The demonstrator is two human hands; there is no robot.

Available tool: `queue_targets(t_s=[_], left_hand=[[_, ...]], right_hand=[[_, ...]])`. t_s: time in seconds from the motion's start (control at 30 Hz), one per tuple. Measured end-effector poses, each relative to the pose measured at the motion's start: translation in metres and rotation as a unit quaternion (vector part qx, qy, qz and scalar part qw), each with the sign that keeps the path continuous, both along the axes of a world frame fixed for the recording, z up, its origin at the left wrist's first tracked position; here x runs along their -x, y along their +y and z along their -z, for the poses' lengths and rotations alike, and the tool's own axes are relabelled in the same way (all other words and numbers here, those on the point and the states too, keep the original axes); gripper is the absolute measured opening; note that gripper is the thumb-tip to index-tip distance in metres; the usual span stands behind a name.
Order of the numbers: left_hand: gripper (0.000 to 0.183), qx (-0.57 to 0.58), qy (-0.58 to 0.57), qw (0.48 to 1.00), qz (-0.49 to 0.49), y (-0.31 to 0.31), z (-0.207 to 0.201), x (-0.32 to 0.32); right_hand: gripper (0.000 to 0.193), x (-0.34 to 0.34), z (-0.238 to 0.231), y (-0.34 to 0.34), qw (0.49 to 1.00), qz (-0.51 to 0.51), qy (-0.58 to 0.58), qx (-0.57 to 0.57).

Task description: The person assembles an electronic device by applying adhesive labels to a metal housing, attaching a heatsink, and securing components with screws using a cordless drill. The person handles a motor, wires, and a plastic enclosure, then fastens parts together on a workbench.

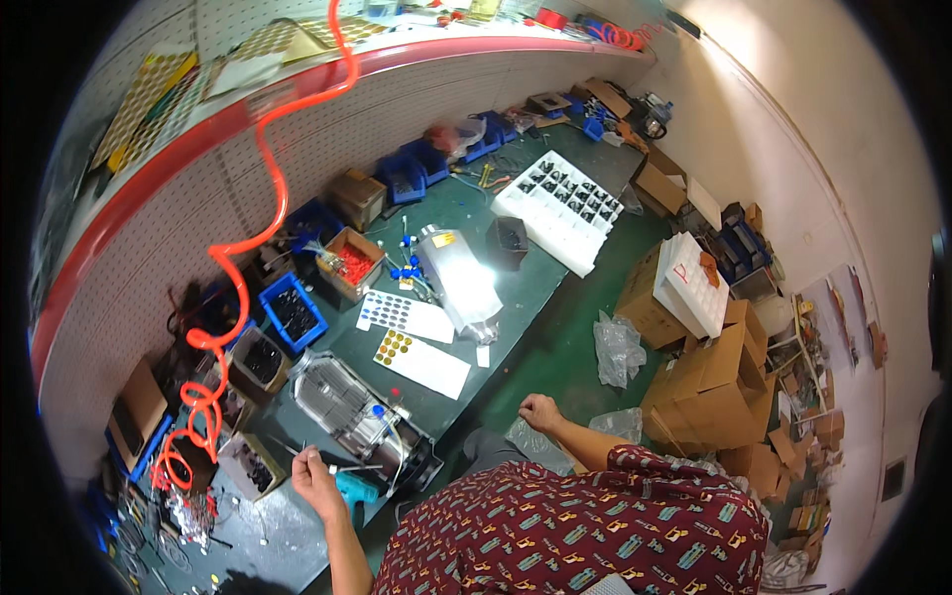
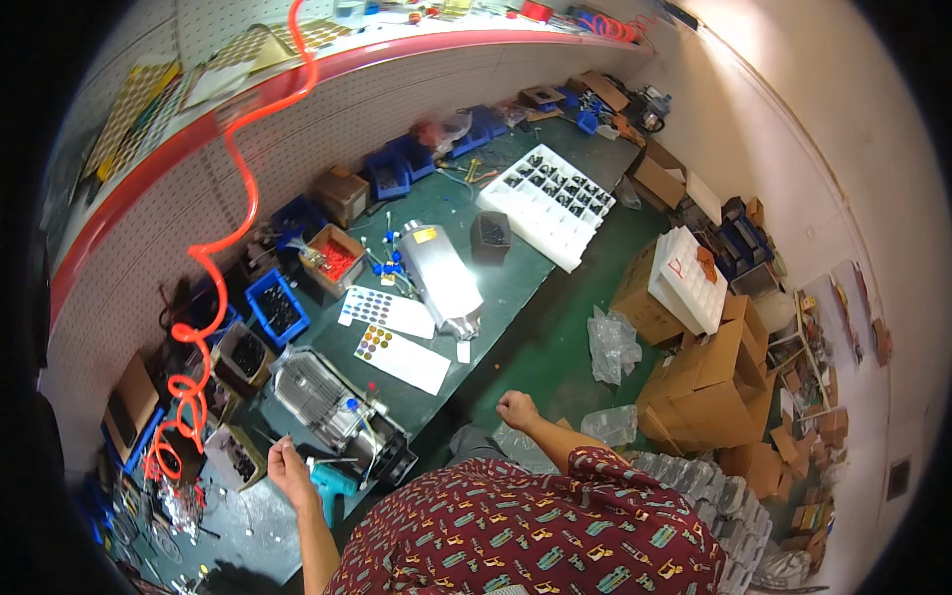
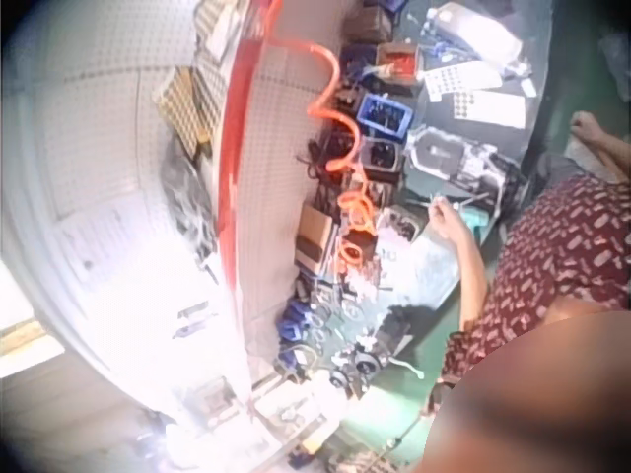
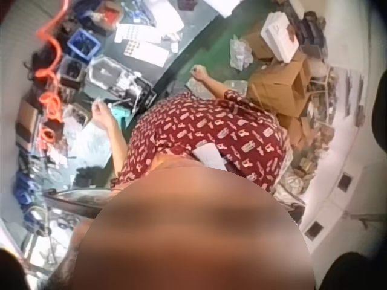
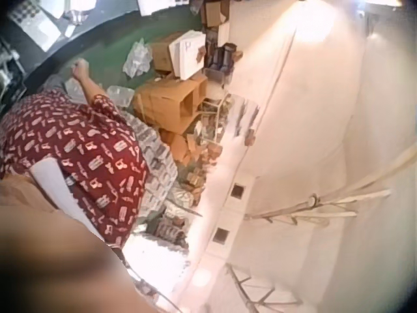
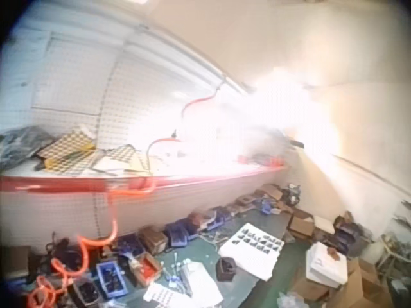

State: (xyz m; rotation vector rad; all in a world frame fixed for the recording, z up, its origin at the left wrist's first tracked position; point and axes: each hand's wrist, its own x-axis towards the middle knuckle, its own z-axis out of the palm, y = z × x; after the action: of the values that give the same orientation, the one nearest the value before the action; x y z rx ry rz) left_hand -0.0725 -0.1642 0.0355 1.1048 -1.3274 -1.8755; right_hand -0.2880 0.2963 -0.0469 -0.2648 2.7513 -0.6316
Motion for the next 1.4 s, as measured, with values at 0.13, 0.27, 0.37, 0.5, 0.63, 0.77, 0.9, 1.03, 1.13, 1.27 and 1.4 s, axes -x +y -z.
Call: queue_targets(t_s=[0.13,0.27,0.37,0.5,0.63,0.77,0.9,1.03,1.13,1.27,1.4], left_hand=[[0.01,0.056,-0.003,0.998,-0.001,0.029,-0.036,0.045],[0.012,0.123,-0.075,0.989,-0.024,0.075,-0.049,0.106],[0.012,0.27,-0.171,0.946,-0.045,0.111,0.001,0.146],[0.011,0.131,-0.195,0.969,0.071,0.208,-0.049,0.227],[0.008,0.185,-0.238,0.944,0.135,0.251,-0.073,0.256],[0.007,0.148,-0.264,0.95,0.08,0.27,-0.077,0.264],[0.007,0.136,-0.283,0.947,0.073,0.285,-0.083,0.282],[0.008,0.103,-0.296,0.947,0.074,0.298,-0.084,0.294],[0.009,0.091,-0.304,0.946,0.074,0.304,-0.077,0.292],[0.008,0.085,-0.286,0.952,0.069,0.306,-0.072,0.29],[0.007,0.084,-0.28,0.952,0.085,0.308,-0.076,0.298]], right_hand=[[0.02,0.106,-0.003,0.009,0.98,0.12,0.136,0.078],[0.015,0.254,-0.014,0.036,0.939,0.155,0.244,0.186],[0.017,0.389,-0.01,0.042,0.926,0.16,0.256,0.228],[0.024,0.541,0.007,0.033,0.92,0.157,0.233,0.272],[0.037,0.627,-0.014,0.01,0.97,-0.006,0.218,0.112],[0.041,0.685,-0.025,-0.008,0.974,-0.135,0.169,-0.069],[0.026,0.718,-0.02,-0.013,0.938,-0.201,0.205,-0.192],[0.025,0.738,-0.019,-0.019,0.93,-0.222,0.179,-0.232],[0.022,0.742,-0.025,-0.016,0.929,-0.244,0.176,-0.217],[0.022,0.757,-0.038,-0.007,0.924,-0.288,0.209,-0.139],[0.012,0.775,-0.048,0.001,0.945,-0.258,0.201,-0.005]])
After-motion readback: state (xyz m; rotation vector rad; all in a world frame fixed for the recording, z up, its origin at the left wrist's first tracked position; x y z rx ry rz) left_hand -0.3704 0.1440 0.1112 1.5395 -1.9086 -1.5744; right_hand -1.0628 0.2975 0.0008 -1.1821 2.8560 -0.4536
